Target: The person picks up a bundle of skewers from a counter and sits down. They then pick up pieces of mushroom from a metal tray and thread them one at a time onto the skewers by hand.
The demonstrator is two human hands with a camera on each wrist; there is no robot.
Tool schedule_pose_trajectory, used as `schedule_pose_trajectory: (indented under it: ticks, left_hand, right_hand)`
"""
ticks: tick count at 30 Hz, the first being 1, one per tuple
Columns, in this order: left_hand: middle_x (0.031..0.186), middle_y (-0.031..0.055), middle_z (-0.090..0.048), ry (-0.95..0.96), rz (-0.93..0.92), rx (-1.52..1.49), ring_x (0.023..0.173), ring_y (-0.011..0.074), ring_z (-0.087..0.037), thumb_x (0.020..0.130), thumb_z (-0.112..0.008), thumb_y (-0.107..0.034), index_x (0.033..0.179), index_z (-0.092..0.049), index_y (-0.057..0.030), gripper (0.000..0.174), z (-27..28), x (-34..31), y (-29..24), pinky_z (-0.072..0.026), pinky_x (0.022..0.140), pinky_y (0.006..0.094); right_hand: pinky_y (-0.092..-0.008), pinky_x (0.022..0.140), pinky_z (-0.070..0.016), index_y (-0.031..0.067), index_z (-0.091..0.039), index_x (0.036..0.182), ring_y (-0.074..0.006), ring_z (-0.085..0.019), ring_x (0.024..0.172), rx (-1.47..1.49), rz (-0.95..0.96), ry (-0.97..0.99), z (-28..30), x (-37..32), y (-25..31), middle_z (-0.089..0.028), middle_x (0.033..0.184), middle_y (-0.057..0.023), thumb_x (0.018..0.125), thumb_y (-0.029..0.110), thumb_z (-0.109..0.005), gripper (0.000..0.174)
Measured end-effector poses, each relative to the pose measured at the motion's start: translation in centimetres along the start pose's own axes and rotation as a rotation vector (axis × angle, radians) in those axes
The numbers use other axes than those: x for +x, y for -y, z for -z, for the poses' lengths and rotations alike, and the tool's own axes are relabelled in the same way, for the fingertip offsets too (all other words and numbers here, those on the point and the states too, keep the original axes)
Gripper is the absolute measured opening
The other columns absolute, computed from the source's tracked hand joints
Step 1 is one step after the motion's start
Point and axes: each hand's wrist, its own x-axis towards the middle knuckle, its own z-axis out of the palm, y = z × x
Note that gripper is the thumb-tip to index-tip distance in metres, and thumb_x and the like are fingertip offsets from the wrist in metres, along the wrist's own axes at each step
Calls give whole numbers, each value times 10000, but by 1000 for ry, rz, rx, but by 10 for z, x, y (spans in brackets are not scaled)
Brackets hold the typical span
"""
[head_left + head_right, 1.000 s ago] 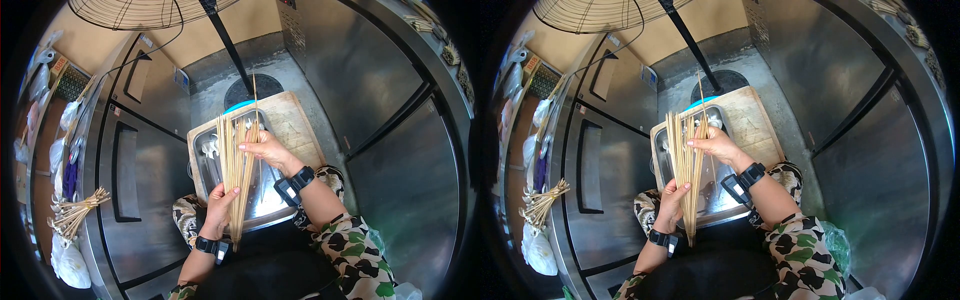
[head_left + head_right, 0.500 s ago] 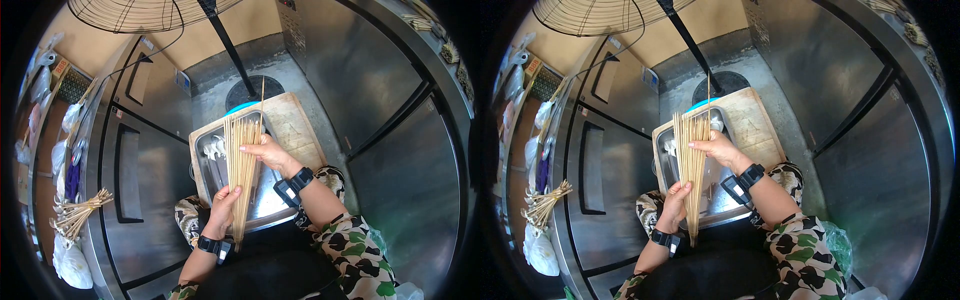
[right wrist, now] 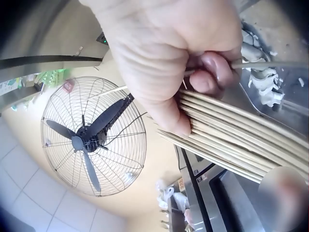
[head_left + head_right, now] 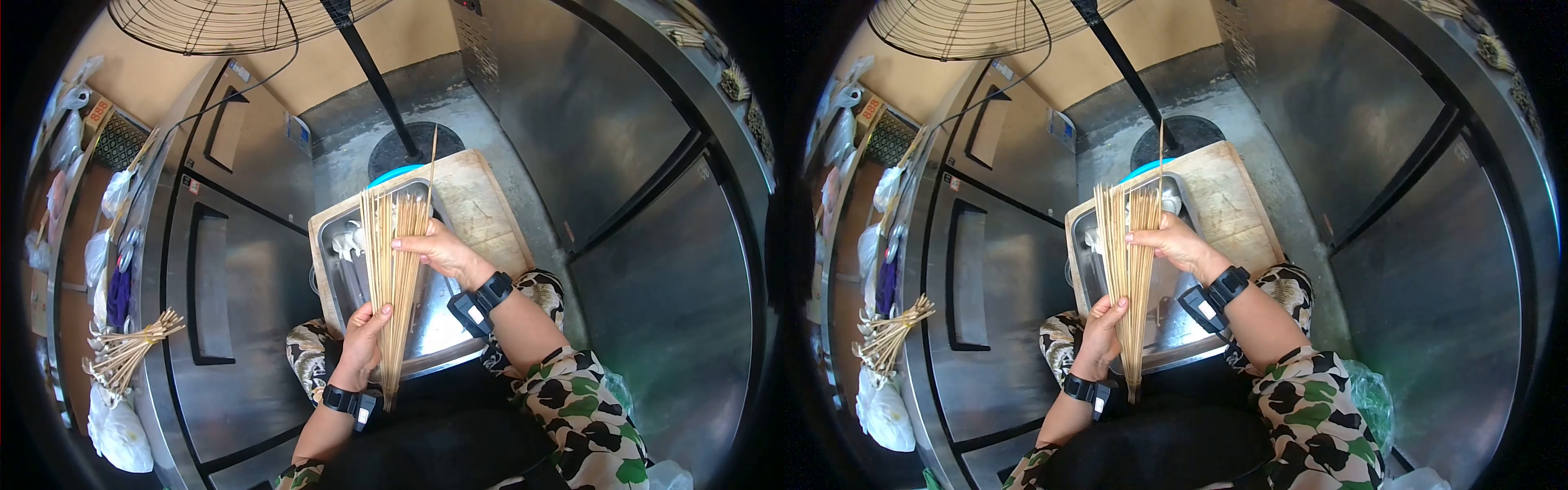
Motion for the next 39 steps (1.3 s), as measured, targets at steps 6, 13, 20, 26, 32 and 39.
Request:
schedule_pose_trajectory:
  ticks: [6,13,20,26,32,39]
  left_hand:
    - [865,36,-637,-11,-23,-16,740,105,-591,841,-603,-145,979,-611,-38,175,3,1,3,-488,679,248]
    - [898,37,-638,-37,-45,5,760,101,-584,831,-618,-138,1001,-606,-38,198,1,2,3,-479,701,245]
    - [884,24,-627,-37,-60,56,735,72,-562,855,-596,-136,999,-601,-18,186,-6,2,8,-461,683,220]
    - [898,39,-632,-50,-48,25,772,101,-580,886,-550,-202,1012,-594,-35,214,1,2,11,-470,711,250]
    - [886,45,-632,-64,-84,47,763,106,-583,869,-572,-160,983,-596,-37,169,-5,0,7,-474,707,252]
    - [879,40,-631,-67,-112,7,755,105,-584,859,-584,-143,980,-596,-37,162,-2,1,10,-476,692,242]
  right_hand:
    - [-186,516,-408,98,-557,875,-67,-575,681,-46,12,-28,3,4,-5,-581,756,18,766,120,-683,168]
    - [-245,647,-492,93,-582,975,-105,-597,778,-35,-6,-38,5,4,-11,-616,858,-8,754,169,-711,267]
    - [-263,709,-512,57,-568,1074,-132,-615,845,-18,27,-59,-1,4,-12,-629,943,-43,765,147,-698,348]
    - [-272,744,-514,38,-547,1085,-144,-612,869,-9,16,-33,0,3,-8,-619,966,-61,772,103,-679,346]
    - [-263,691,-510,52,-584,1002,-133,-611,804,-45,38,-56,0,3,-9,-624,887,-36,763,142,-695,279]
    - [-254,662,-496,69,-592,936,-118,-600,769,-88,-1,-78,1,1,-6,-615,850,-22,746,181,-714,252]
